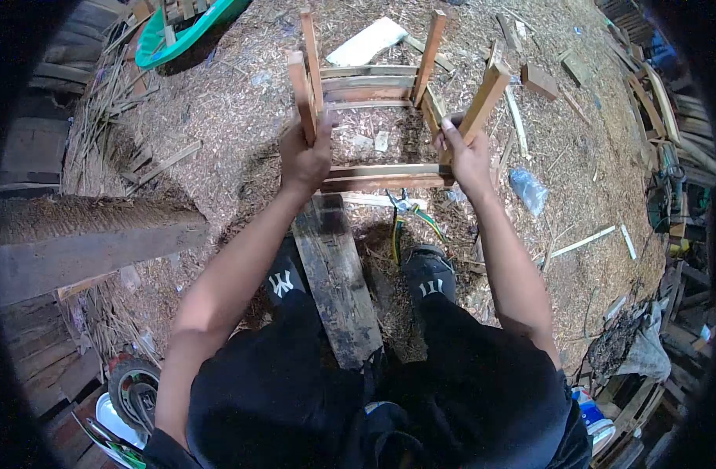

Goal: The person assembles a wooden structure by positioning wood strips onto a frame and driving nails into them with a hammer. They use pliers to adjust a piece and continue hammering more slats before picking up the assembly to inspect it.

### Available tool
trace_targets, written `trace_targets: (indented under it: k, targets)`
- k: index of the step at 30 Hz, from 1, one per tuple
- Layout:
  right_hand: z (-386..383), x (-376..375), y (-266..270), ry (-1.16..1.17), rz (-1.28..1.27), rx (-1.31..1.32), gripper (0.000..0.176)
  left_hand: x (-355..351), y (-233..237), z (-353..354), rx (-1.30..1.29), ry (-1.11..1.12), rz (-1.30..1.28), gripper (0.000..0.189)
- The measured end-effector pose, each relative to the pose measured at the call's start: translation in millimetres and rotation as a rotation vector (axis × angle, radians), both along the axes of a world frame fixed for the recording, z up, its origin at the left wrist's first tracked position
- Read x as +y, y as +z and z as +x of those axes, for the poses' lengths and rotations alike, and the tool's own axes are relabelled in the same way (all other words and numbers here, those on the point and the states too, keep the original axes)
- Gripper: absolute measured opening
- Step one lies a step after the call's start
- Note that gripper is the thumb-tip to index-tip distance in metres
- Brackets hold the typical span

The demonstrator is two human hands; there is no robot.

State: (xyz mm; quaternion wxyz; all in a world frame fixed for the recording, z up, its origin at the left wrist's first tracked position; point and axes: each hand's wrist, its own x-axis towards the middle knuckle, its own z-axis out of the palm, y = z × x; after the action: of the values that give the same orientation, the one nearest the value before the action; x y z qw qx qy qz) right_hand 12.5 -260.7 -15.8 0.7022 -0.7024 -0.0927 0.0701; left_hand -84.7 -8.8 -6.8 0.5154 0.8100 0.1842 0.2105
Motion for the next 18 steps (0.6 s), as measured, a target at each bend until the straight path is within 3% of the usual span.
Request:
trace_targets:
  k: [2, 4, 11, 13, 18]
  targets:
    - [-1, -5, -7, 0.067, -0.077, -0.042, 0.019, -3, -2, -7, -0.023, -0.008, -0.126, 0.037]
    - [-5, -4, -5, 0.050, 0.070, 0.007, 0.020, 0, -9, -5, -0.009, -0.028, -0.142, 0.037]
    - [2, -10, 3, 0.139, 0.078, 0.141, 0.024, 6, -9, -3, -0.021, -0.057, -0.220, 0.037]
    - [3, -11, 9, 0.168, 0.092, 0.172, 0.025, 10, 11, -3, 0.183, -0.094, -0.253, 0.038]
    - [11, -13, 48, 0.189, -0.176, 0.123, 0.035, 17, 55, 6, 0.200, -0.146, -0.281, 0.043]
